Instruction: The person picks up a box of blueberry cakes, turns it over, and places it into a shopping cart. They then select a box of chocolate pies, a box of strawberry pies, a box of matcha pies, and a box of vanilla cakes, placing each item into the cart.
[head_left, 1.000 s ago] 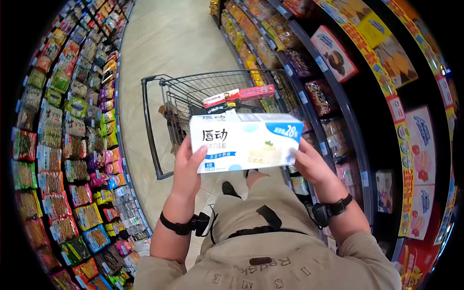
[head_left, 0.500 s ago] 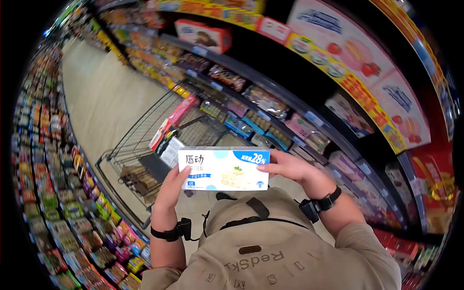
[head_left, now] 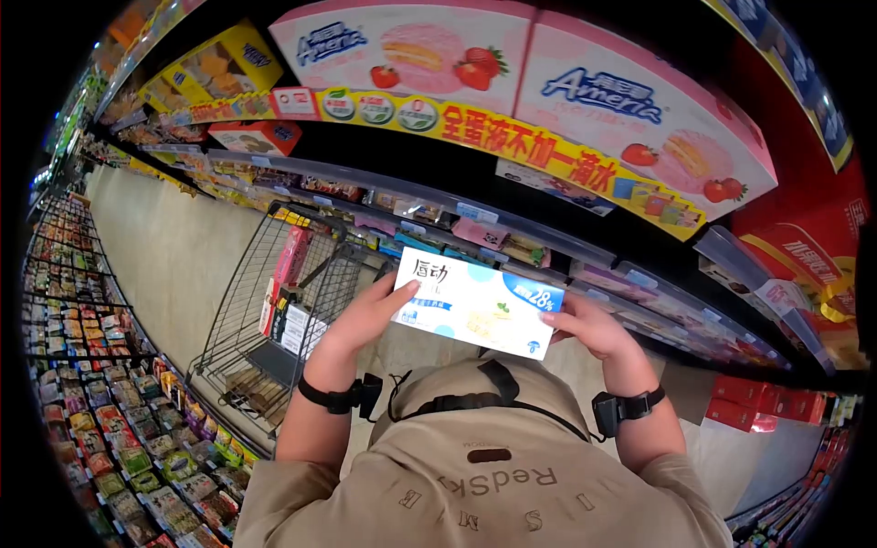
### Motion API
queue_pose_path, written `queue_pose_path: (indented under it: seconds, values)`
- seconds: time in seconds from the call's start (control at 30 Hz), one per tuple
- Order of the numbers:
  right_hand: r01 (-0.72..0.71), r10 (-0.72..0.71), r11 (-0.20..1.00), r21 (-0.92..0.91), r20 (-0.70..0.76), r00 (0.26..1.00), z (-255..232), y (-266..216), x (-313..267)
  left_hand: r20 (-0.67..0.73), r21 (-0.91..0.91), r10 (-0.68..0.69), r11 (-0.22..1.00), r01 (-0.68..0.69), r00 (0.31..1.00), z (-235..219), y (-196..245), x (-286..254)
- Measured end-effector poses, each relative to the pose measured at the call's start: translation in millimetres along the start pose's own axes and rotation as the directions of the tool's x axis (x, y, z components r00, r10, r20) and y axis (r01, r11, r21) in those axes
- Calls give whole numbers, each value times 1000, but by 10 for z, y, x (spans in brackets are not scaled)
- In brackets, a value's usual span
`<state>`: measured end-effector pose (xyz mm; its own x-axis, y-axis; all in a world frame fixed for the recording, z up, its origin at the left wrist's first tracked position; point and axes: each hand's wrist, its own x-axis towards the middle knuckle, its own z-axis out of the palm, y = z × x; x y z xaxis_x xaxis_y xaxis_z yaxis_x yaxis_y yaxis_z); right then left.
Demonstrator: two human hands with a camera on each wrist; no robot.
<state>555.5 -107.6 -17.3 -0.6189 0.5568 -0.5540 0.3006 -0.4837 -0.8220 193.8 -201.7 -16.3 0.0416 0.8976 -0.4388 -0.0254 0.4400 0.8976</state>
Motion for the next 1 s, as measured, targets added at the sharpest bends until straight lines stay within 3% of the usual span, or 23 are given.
queue_pose_path:
  seconds: [0.13,0.43,0.5,0.7,0.83,0.9,1.0]
  values:
    - [61,-58,998,24,-95,994,-325,38,-154,15,-8,22,1000,-22,1000,288,102,276]
    - [86,-73,992,93,-135,988,-675,111,-370,42,119,-50,992,45,998,605,149,560]
    - [89,-77,991,103,-118,990,-696,119,-364,91,151,-40,988,26,995,584,154,574]
    - [116,-103,987,111,-119,987,-582,133,-302,16,173,-39,984,35,999,492,125,522]
    - [71,-56,990,122,-125,991,-561,230,-195,103,170,-62,984,44,993,333,63,479]
    - [5,7,994,113,-109,994,-502,258,-148,140,146,-161,979,140,977,181,5,508]
    - [-1,18,991,131,-124,992,-306,265,-69,196,163,-133,981,102,971,-20,-19,516]
